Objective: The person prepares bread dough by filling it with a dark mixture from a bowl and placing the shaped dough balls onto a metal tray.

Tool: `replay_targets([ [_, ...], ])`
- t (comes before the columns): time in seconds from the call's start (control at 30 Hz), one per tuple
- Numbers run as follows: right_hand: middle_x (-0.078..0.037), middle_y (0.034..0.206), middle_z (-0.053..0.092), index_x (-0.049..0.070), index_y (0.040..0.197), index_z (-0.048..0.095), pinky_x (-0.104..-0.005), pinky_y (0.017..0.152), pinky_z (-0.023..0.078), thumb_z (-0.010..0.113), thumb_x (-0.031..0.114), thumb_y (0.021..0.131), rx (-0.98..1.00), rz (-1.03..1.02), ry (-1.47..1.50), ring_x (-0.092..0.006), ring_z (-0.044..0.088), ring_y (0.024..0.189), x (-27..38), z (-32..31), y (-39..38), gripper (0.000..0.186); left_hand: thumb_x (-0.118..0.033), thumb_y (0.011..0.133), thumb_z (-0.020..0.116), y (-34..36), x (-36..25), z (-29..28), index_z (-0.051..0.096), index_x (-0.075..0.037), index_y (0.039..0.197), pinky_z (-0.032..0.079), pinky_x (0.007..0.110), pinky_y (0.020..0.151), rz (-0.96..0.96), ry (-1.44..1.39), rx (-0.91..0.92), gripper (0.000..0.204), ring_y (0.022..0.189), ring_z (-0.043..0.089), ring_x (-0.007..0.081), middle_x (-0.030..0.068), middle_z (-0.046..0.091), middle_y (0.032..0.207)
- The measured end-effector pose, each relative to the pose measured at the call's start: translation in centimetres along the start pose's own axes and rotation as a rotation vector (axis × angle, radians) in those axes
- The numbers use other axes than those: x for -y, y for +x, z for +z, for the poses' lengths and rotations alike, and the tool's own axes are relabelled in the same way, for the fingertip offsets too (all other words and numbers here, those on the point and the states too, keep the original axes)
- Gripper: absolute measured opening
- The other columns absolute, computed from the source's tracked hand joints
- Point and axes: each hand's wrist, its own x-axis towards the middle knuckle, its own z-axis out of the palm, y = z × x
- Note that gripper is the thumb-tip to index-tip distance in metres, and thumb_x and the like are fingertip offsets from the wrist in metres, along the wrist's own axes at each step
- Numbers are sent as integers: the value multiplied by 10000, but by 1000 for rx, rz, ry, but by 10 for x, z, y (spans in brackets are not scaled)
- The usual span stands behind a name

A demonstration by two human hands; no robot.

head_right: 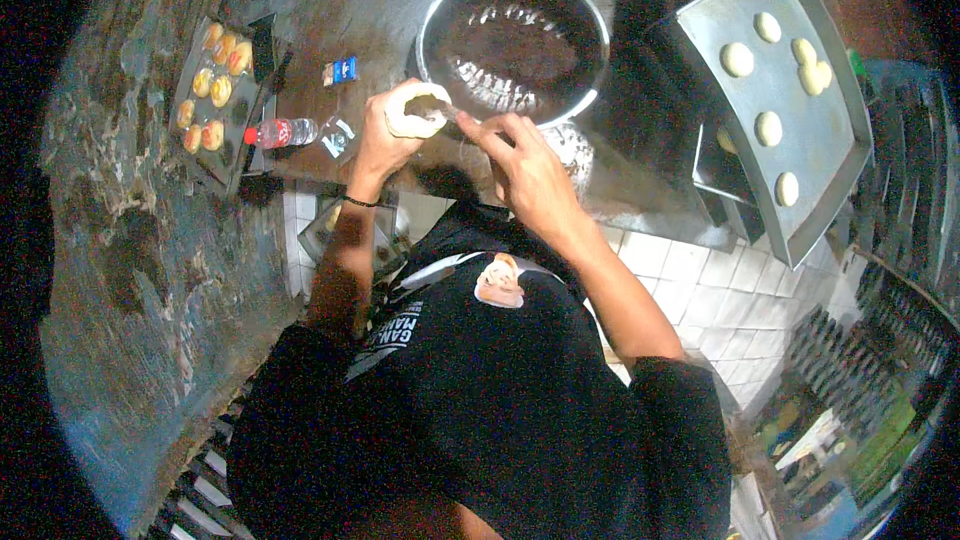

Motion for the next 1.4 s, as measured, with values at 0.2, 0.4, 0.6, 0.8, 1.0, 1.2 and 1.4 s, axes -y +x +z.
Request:
replay_targets([
  [0.2, -199, 1010, 720, 35, 1270, 669, -416, 836, 562, 546, 64, 1030, -303, 338, 429, -303, 711, 869, -60, 50, -71, 271, -89, 904, 798, -9, -4, 28, 749, -5, 1035, 559, 290, 834, -133, -165, -127, 163, 892, 706, 111, 50, 779, 975],
  [0.4, -225, 1026, 717, 14, 1229, 702, -472, 902, 562, 734, 250, 950, -177, 805, -16, -395, 707, 1000, -241, 148, -194, 366, -92, 894, 798, 3, -19, 44, 737, -12, 1010, 538, 279, 834, -18, -196, 181, 154, 881, 683, 112, 47, 757, 956],
  [0.6, -207, 1326, 592, 54, 1384, 624, -451, 1010, 522, 884, 351, 814, -237, 184, 371, -375, 587, 1254, -49, -15, -49, 693, -136, 821, 845, 5, -38, 45, 748, -10, 1053, 555, 319, 812, -50, -183, 426, 281, 877, 703, 142, 100, 769, 974],
  [0.8, -169, 1209, 631, 53, 1296, 673, -415, 927, 563, 915, 292, 774, -141, -65, 219, -314, 665, 1093, 5, -62, -10, 624, -146, 760, 866, 25, -63, 41, 721, -12, 1085, 557, 335, 844, -76, -174, 637, 380, 939, 713, 145, 99, 778, 1029],
  [1.0, -33, 930, 747, -9, 1060, 732, -297, 846, 554, 840, 215, 900, -127, 180, 761, -108, 684, 908, -10, -59, -9, 296, -155, 783, 901, 12, -81, 26, 622, -54, 1208, 519, 327, 950, -61, -456, 533, 519, 1073, 651, 144, 64, 706, 1153],
  [1.2, -59, 1030, 743, -19, 1097, 714, -323, 875, 562, 814, 168, 914, -145, 250, 705, -143, 697, 986, 16, -69, -3, 280, -161, 804, 898, 4, -100, 27, 663, -57, 1153, 533, 342, 914, -27, -266, 290, 433, 1039, 665, 186, 45, 691, 1156],
  [1.4, -100, 924, 753, -10, 1076, 733, -334, 772, 584, 852, 255, 863, -199, 192, 441, -146, 722, 870, 19, -67, 8, 360, -218, 851, 868, 3, -114, 30, 643, -77, 1227, 570, 355, 827, -12, -78, 168, 460, 958, 698, 192, 41, 719, 1139],
])
